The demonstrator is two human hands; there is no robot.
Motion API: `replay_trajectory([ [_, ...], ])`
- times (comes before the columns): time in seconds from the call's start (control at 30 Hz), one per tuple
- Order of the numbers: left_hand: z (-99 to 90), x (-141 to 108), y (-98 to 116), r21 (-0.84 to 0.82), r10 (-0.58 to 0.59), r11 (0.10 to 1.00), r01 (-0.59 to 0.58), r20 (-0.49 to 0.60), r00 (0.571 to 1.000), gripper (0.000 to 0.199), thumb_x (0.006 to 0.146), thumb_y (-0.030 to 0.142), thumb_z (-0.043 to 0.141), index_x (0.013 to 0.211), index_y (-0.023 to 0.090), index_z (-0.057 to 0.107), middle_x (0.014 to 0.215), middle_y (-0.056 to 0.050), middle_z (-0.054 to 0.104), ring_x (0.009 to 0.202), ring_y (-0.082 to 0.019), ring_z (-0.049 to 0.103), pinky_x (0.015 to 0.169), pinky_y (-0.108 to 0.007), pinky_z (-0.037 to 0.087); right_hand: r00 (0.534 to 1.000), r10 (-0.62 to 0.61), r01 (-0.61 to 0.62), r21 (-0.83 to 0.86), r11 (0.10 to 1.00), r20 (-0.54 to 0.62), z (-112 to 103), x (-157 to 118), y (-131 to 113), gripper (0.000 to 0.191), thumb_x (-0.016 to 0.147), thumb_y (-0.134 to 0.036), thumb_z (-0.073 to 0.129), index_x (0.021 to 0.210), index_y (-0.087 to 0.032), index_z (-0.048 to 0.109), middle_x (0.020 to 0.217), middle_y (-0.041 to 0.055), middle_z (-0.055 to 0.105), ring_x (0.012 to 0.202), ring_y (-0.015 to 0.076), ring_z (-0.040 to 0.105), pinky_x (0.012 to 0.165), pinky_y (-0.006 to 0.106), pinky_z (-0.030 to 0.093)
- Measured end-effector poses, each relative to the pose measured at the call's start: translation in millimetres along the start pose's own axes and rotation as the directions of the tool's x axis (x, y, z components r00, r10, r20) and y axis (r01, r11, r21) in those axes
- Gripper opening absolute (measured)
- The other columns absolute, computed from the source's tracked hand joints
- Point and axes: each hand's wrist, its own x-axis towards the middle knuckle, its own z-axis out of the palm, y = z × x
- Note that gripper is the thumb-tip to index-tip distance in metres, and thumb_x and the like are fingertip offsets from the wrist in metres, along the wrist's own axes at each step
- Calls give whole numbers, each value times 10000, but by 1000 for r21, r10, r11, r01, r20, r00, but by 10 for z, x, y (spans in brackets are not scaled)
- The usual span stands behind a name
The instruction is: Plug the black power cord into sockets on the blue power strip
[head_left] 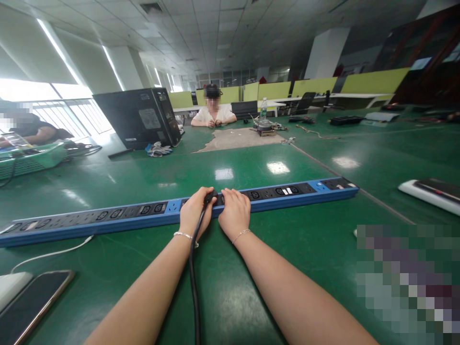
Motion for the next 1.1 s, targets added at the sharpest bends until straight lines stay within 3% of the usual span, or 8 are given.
replay_trajectory([
  [0.2, 27, -20, 52, 64, 116, 991, -115, -10, 993, 243, 829, 230, 504, 1064, 247, 563, 1065, -29, 671, 995, -165, 620, 863, -269, 466, 1000, 15, -15, 5, 1000, -2, -21, 0, -17, 400, 788, -122, 446, 1160, -141, 591, 1228, 71, 607, 1191, 219, 460, 1021, 364, 245],
  [0.57, -28, 16, 51, 96, -2, 995, 0, 21, 1000, 248, 842, 312, 510, 1074, 247, 566, 985, -38, 697, 922, -189, 649, 778, -287, 483, 1000, 25, -25, -5, 1000, 9, -23, 1, -20, 431, 765, -106, 453, 1172, -151, 588, 1240, 68, 602, 1203, 209, 451, 1029, 360, 232],
  [0.97, 25, -3, -26, 112, 43, 993, -42, -2, 999, 238, 843, 285, 507, 1072, 247, 561, 1013, -42, 688, 932, -184, 643, 789, -279, 477, 1000, 16, -16, 14, 1000, 16, -30, -2, -16, 438, 762, -107, 458, 1179, -156, 583, 1248, 82, 593, 1210, 214, 445, 1031, 372, 238],
  [1.1, 19, -18, 26, 124, 132, 983, -135, 29, 991, 233, 855, 243, 466, 1066, 240, 564, 1057, -44, 671, 956, -174, 628, 802, -264, 472, 1000, 19, -20, 11, 1000, 22, -39, -1, -17, 414, 782, -129, 451, 1173, -152, 586, 1245, 71, 597, 1208, 221, 447, 1030, 369, 236],
])
